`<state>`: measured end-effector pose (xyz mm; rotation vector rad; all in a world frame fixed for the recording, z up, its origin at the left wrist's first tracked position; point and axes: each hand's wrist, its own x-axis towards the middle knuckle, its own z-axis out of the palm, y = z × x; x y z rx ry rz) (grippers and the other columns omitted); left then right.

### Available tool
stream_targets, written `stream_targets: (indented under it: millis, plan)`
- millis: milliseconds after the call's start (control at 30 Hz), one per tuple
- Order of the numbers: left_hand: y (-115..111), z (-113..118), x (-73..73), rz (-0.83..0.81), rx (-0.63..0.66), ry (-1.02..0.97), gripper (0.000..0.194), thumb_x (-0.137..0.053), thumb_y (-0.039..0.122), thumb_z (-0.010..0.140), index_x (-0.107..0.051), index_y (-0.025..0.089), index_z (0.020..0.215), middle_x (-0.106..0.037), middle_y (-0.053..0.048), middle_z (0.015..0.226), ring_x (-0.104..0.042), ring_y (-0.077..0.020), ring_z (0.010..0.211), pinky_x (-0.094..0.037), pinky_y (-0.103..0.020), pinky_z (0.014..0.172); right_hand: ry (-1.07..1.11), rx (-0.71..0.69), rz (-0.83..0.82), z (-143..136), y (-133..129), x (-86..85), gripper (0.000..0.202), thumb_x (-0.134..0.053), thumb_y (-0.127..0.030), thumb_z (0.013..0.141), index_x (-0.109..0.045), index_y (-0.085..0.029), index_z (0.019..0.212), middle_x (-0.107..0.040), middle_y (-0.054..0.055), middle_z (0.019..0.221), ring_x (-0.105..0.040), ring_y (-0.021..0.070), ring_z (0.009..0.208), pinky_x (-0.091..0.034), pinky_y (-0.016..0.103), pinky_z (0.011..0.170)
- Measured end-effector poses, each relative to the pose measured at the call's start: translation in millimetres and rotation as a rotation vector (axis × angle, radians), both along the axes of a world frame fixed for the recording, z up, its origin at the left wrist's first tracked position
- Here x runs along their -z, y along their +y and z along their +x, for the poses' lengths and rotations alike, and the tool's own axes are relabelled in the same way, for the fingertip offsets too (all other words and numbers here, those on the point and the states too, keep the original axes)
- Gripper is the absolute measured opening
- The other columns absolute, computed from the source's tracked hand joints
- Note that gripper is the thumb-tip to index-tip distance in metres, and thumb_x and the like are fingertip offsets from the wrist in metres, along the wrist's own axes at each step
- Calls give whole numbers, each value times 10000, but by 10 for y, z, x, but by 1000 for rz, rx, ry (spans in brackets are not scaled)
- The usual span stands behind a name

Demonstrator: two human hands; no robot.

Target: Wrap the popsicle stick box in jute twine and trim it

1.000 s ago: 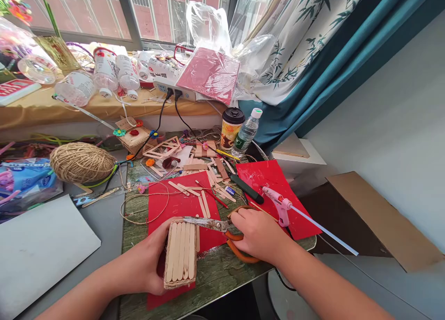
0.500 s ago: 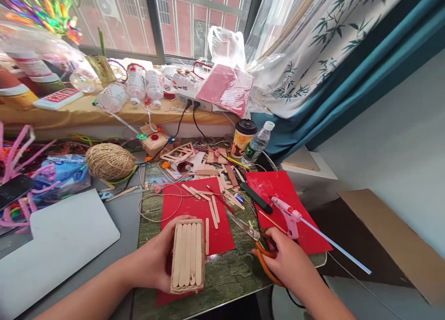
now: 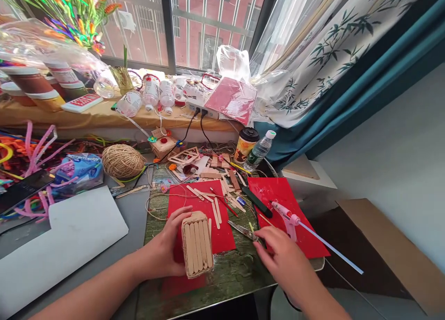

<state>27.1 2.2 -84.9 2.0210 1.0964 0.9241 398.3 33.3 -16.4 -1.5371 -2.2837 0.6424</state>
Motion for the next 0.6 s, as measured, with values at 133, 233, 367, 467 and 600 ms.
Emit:
stream_targets:
  millis: [133,233,367,467,600]
  plan:
    - [-18,19,27,80,1,39,1283,-979,270,665,-153,338,1645,-259,-224,1691,-288,-439,1608,-393,-652,1253,356,-55,18,-790,-99,-287,249,-676,-395,1020,-757,-308,1239,-759,90,1160,-723,257,1007,-598,389,906]
    - [-17,18,43,142,3,46,1259,-968,251,671,-173,341,1642,-272,-224,1682,-342,-441,1578,-420,-654,1231,577,-57,-88,-1176,-24,-249,278,-824,-418,918,-794,-294,1165,-756,63,1053,-712,226,896,-601,363,840]
    - [-1,2,58,154,-15,45,1263,-952,205,653,-184,328,1648,-291,-216,1677,-354,-439,1571,-417,-653,1237,779,4,-118,-1352,134,-111,146,-813,-405,928,-822,-259,938,-756,60,945,-718,235,898,-590,360,795]
    - [15,-6,52,108,-31,47,1279,-941,177,634,-182,320,1654,-282,-209,1688,-365,-433,1571,-421,-635,1244,729,-15,-43,-1374,194,-90,138,-756,-372,980,-829,-264,934,-772,59,939,-721,237,911,-575,381,850]
    - [23,3,31,66,-51,38,1285,-944,173,627,-186,321,1655,-279,-207,1695,-373,-436,1570,-434,-627,1239,691,-11,59,-1412,197,-100,160,-695,-348,1023,-808,-267,943,-778,51,933,-720,233,906,-567,383,869]
